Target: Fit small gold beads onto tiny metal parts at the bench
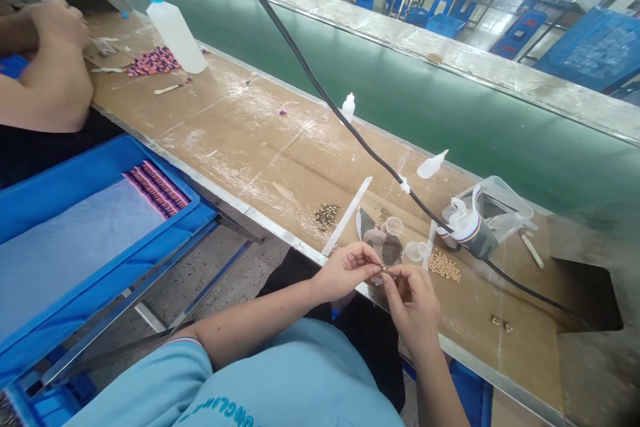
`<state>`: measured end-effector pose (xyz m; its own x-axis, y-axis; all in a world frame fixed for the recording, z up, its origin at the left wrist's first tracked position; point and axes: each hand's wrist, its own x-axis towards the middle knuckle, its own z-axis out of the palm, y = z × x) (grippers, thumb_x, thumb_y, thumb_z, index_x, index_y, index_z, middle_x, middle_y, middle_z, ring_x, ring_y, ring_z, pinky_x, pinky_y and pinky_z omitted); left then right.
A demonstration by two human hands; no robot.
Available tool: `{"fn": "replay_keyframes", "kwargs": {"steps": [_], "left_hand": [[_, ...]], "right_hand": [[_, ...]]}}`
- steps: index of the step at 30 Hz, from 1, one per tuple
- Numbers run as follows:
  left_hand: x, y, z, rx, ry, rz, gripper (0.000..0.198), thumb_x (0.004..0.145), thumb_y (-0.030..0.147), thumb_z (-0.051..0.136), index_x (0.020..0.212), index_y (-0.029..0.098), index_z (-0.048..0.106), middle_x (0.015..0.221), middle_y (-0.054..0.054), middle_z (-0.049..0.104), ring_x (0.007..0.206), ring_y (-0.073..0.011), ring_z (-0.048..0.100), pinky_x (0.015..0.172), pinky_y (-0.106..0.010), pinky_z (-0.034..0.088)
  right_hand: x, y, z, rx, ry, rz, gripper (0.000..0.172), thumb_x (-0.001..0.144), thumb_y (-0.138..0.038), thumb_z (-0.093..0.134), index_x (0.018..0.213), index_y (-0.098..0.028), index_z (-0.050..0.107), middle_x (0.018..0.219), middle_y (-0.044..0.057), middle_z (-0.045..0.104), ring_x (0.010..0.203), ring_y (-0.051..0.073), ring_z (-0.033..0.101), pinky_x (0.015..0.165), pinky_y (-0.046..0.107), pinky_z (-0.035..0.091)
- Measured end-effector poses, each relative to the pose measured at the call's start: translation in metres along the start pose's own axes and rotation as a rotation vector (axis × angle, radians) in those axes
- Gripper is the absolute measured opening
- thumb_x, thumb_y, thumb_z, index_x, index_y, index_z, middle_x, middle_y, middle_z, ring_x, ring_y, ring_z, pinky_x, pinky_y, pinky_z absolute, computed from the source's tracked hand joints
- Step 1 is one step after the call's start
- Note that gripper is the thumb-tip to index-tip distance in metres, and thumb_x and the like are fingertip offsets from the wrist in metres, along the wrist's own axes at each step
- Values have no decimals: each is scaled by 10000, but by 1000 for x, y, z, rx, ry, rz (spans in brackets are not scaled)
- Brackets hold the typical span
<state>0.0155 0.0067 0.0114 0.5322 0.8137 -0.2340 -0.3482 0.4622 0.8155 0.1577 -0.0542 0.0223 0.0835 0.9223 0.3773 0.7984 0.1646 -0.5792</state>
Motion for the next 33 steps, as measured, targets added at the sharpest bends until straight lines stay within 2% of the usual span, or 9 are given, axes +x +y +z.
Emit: {"fn": "replay_keyframes", "kwargs": {"steps": [4,9,14,26,33], "left_hand": [[-2,-6,0,47,-22,46,334,677,405,748,778,132,585,728,-8,630,664,-99,611,685,-253,514],[-2,-9,0,34,-29,44,331,683,409,741,784,140,576,807,-41,677,698,-115,633,716,-274,519],[-3,-7,1,54,-18,48,340,674,422,742,772,145,571,842,-59,702,774,-133,653,748,-275,515],[-3,-7,0,83,-56,50,339,694,432,725,794,136,594,839,-56,689,719,-118,643,747,-284,523],[-6,-1,1,113,-40,30,352,679,447,729,771,136,593,718,-21,645,698,-122,642,729,-278,529]], "right_hand": [[-3,0,2,-3,26,-22,119,901,-296,521,831,-215,573,760,8,586,676,129,554,591,249,448],[-7,3,4,-71,98,-146,42,893,-218,539,895,-221,581,810,22,612,761,141,579,673,266,476],[-9,5,4,-115,139,-225,70,870,-192,572,922,-228,603,818,27,630,768,152,581,707,285,480],[-10,4,5,-89,133,-156,32,889,-210,546,889,-222,576,801,23,620,743,141,588,661,271,491],[-13,5,1,-25,101,-92,67,872,-204,550,923,-229,585,830,25,606,718,132,579,620,264,491]]}}
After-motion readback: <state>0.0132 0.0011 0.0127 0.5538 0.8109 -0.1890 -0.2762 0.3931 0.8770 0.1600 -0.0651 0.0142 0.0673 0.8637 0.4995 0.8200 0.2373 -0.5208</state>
